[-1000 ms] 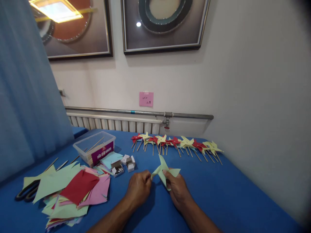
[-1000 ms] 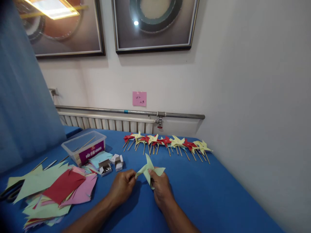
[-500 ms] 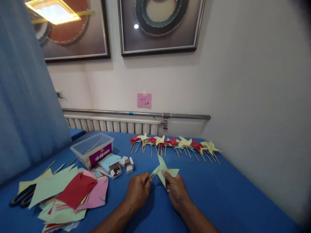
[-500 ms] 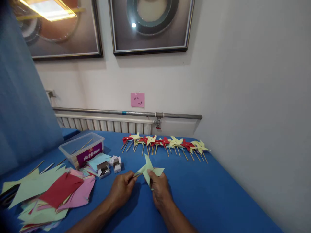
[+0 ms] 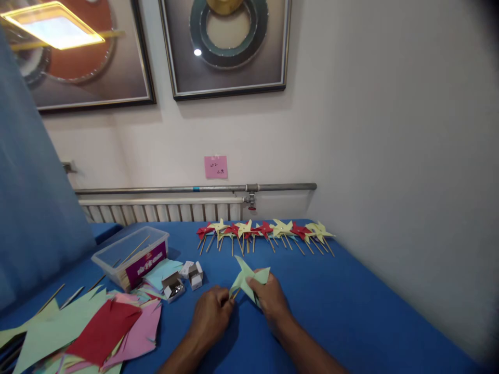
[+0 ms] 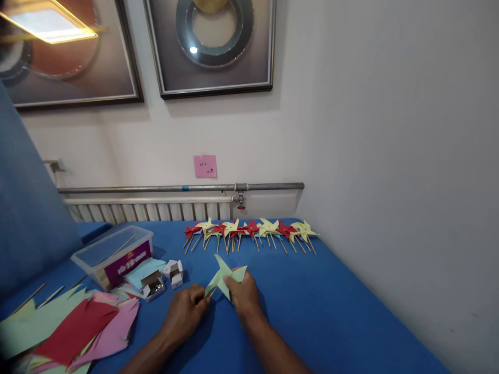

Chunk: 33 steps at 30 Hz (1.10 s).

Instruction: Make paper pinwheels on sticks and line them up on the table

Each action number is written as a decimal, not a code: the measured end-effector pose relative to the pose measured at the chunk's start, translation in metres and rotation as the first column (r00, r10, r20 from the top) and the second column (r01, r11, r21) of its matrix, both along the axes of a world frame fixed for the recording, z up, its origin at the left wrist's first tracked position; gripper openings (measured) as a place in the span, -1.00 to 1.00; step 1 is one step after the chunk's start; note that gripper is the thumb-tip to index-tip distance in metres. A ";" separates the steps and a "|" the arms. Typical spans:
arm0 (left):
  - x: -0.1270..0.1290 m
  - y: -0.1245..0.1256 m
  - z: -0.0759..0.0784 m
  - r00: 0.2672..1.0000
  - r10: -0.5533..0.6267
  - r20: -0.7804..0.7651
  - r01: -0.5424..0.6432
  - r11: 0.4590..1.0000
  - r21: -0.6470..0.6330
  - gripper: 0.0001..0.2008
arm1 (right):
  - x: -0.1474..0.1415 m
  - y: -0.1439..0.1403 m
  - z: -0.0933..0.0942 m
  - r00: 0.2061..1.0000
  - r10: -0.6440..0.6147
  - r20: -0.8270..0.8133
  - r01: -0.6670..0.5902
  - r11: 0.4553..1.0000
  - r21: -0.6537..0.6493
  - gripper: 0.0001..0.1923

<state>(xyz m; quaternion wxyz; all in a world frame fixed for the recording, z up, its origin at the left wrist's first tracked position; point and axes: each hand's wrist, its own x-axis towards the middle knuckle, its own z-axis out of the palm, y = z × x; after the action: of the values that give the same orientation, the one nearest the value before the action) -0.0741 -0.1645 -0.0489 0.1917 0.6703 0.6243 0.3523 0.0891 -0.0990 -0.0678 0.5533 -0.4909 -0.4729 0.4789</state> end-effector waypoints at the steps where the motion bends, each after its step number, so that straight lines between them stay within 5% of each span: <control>1: 0.000 0.001 -0.001 1.000 -0.010 0.017 0.010 1.000 -0.024 -0.73 | 0.001 0.001 0.002 1.000 -0.006 0.025 0.006 1.000 -0.009 -0.69; 5: 0.002 0.008 -0.006 0.954 -0.012 0.298 0.060 0.987 -0.150 -0.75 | 0.006 0.000 0.015 0.997 0.058 -0.051 -0.059 0.998 -0.013 -0.62; 9: 0.002 0.014 -0.002 0.775 0.117 0.621 -0.004 0.984 -0.180 -0.64 | 0.009 -0.006 0.022 0.985 0.011 -0.174 -0.019 0.999 -0.040 -0.54; 11: 0.000 0.015 0.004 0.685 0.166 0.709 -0.026 0.978 -0.205 -0.61 | 0.006 -0.012 0.019 0.997 0.012 -0.072 -0.015 0.999 -0.048 -0.64; 14: -0.004 0.014 0.010 0.616 0.179 0.767 -0.038 0.979 -0.199 -0.59 | -0.007 -0.027 0.012 0.961 0.231 0.154 -0.232 0.973 -0.011 -0.73; 19: -0.003 0.014 0.009 0.588 0.153 0.794 -0.040 0.986 -0.160 -0.53 | -0.029 -0.049 0.007 0.878 0.306 0.369 -0.343 0.939 0.036 -0.83; 28: -0.002 0.012 0.010 0.606 0.181 0.775 -0.076 0.982 -0.171 -0.45 | -0.034 -0.065 0.024 0.835 0.214 0.506 -0.229 0.973 -0.033 -0.90; 33: 0.000 0.010 0.008 0.610 0.165 0.775 -0.041 0.983 -0.177 -0.45 | -0.029 -0.061 0.017 0.817 0.166 0.552 -0.200 0.980 0.002 -0.88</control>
<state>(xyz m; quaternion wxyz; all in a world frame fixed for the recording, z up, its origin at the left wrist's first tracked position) -0.0742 -0.1548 -0.0413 0.4720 0.3960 0.5379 0.5754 0.0597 -0.1596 -0.0512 0.3601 -0.5430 -0.6706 0.3546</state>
